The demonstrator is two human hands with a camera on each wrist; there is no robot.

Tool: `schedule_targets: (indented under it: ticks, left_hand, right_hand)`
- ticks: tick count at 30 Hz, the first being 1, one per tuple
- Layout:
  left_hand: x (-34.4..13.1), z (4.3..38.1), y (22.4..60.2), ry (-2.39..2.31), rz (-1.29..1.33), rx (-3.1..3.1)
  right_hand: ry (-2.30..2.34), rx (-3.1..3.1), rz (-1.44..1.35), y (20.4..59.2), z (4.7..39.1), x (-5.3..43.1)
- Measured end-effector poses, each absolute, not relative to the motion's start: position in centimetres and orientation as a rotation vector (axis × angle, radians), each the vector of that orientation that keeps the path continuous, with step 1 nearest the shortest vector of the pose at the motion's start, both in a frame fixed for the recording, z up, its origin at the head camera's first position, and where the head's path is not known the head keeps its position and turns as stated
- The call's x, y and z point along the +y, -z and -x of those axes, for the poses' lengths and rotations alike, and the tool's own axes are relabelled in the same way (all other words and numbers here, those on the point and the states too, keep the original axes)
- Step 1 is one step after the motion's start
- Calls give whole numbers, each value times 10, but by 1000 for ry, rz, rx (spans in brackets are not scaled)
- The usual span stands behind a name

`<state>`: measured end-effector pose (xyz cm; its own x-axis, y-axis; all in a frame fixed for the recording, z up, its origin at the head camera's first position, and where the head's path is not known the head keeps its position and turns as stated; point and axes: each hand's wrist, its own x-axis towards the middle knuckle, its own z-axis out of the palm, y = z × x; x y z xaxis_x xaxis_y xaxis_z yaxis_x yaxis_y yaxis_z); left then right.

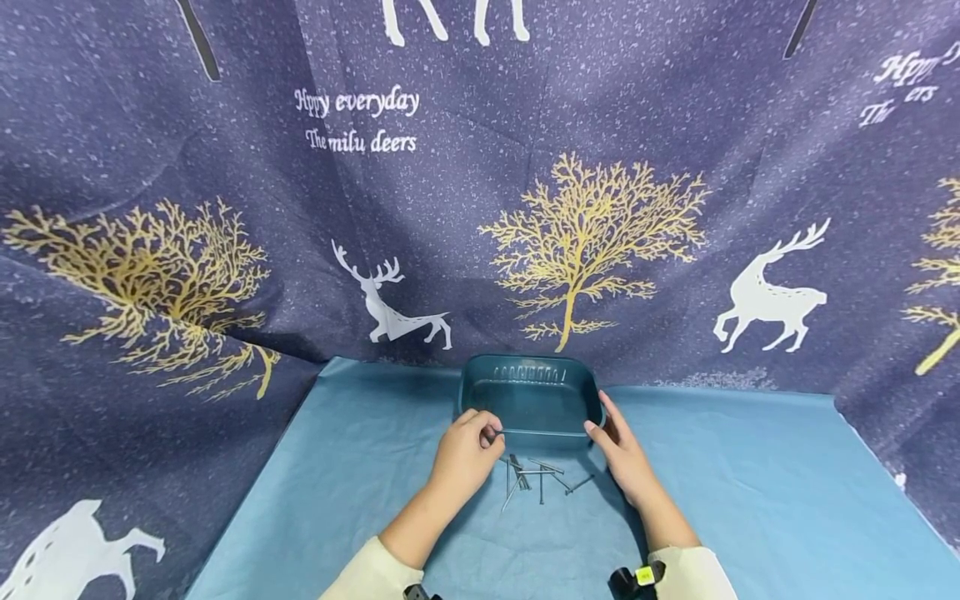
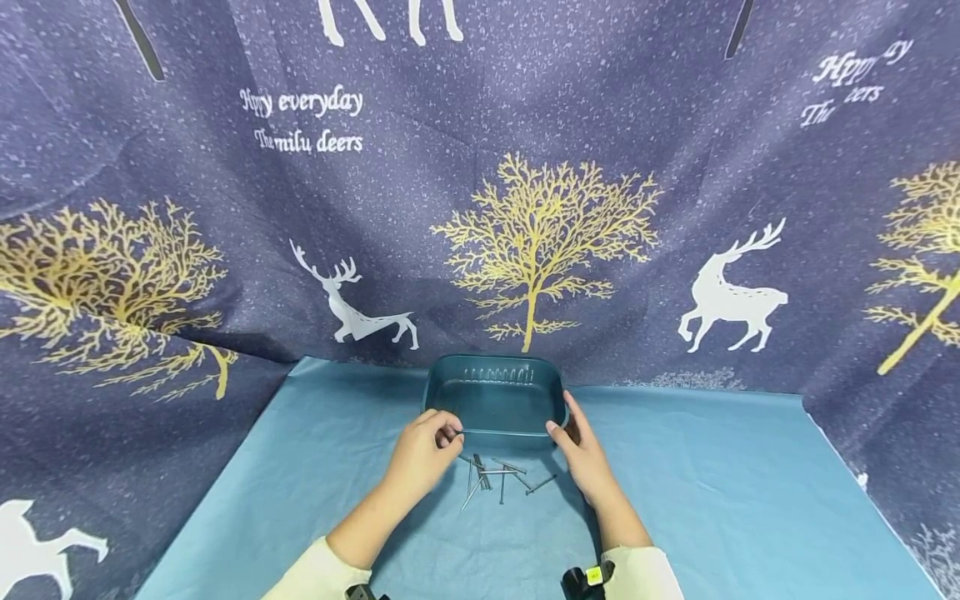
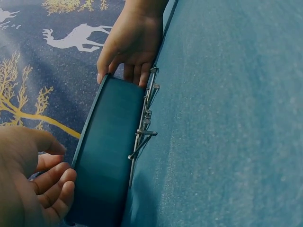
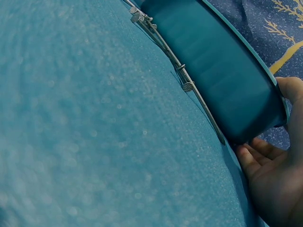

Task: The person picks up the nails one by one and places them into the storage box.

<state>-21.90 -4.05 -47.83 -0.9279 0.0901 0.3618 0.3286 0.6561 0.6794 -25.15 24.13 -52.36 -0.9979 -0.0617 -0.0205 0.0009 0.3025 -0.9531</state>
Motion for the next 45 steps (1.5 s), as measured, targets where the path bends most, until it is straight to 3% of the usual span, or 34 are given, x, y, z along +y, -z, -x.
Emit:
schedule_targets:
  ticks: [45]
  left_hand:
    - [-35,211,497,923,602,-2811]
  right_hand:
    - [1829,2483,53,523,251,241]
